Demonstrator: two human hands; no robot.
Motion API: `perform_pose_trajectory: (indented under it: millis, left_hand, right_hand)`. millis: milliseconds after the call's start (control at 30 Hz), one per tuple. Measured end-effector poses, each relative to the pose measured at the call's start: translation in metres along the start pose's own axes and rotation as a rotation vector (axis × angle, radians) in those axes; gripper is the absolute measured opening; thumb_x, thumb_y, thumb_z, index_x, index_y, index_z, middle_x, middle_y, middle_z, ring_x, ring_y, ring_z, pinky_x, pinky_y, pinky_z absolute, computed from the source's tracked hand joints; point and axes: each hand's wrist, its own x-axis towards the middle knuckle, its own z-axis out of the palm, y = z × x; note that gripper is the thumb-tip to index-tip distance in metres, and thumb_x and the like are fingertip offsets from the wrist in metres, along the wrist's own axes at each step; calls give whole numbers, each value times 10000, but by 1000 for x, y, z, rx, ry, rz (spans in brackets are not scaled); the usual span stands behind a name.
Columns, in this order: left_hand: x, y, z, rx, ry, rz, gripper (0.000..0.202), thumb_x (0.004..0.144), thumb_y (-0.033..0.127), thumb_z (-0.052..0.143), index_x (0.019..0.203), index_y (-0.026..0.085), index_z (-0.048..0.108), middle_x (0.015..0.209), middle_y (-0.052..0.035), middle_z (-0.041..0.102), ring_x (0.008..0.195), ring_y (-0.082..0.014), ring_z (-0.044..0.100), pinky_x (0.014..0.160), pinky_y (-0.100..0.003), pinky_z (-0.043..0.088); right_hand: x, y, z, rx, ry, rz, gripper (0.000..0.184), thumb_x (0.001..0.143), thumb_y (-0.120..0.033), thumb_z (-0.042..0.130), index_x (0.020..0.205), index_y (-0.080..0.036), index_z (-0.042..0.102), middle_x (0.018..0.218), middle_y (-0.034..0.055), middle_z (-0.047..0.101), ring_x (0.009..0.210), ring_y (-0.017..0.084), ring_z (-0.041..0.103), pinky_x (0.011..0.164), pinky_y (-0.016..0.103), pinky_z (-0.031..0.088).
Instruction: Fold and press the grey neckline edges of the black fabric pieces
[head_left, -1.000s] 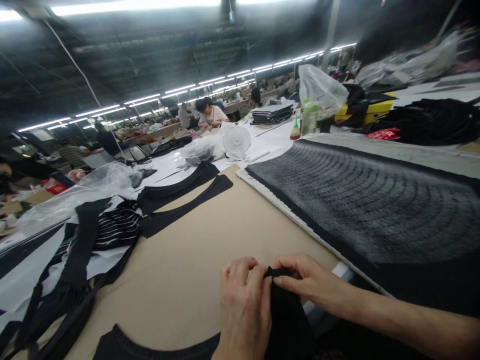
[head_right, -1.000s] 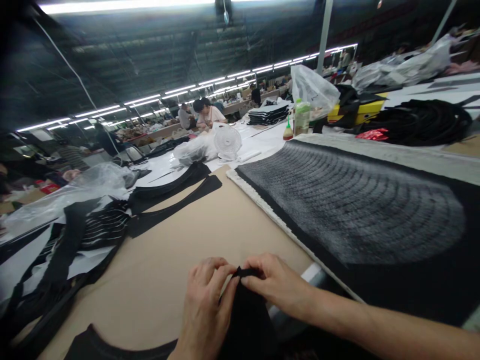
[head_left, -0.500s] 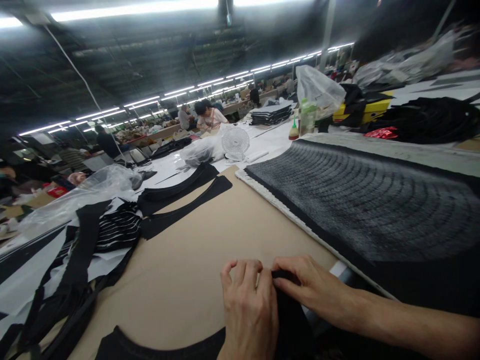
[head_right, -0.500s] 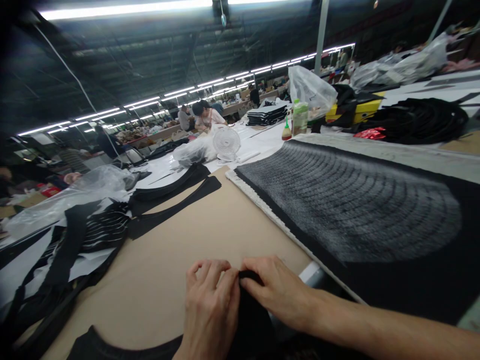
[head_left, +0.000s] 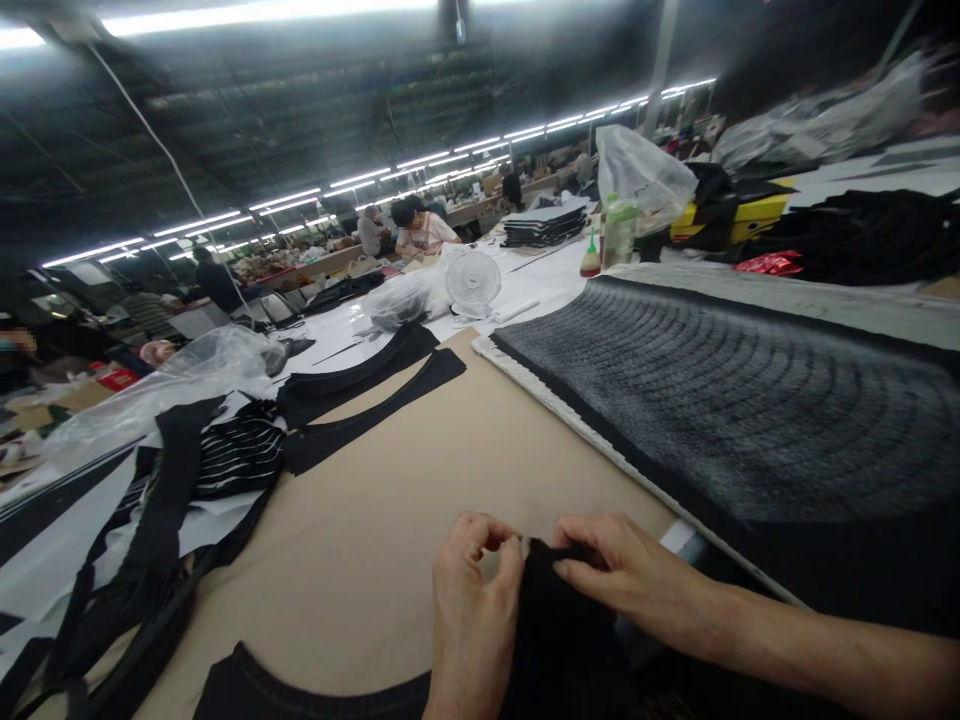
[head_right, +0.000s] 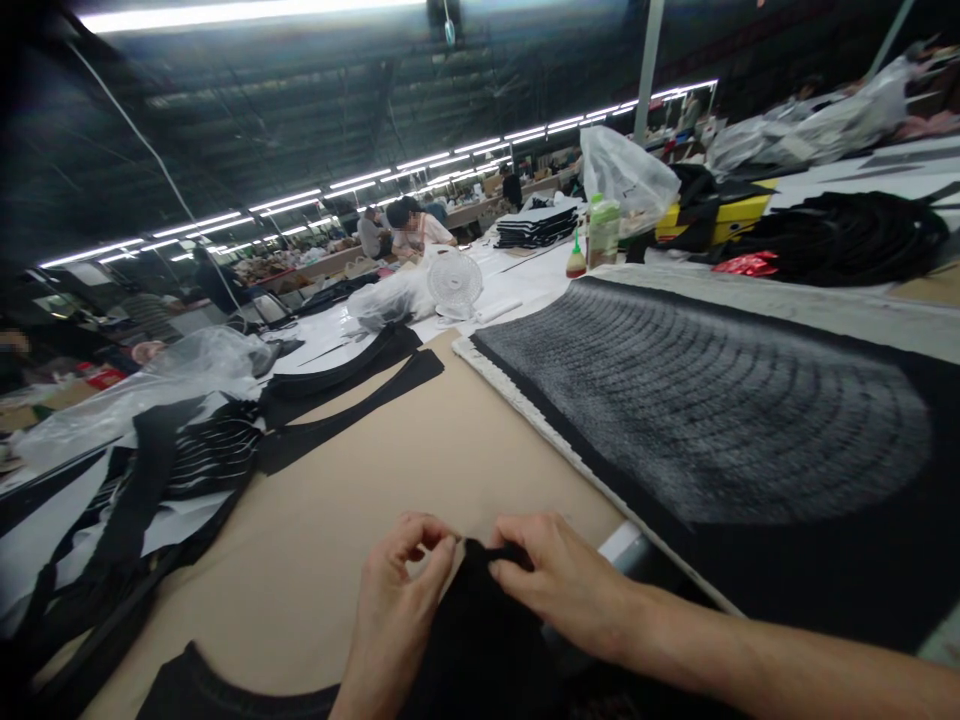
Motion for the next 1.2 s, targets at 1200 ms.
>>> perform_pose_trajectory:
  millis: [1200]
  left_hand:
    - [-52, -67, 51, 754, -3, 598, 575, 755, -3, 452, 1312, 124, 521, 984, -85, 591, 896, -227, 526, 811, -374, 455]
  right_hand:
    - [40, 52, -30, -997, -41, -1050, 347, 1010, -108, 327, 812, -161, 607, 780, 28, 592, 786, 150, 508, 800, 317, 370]
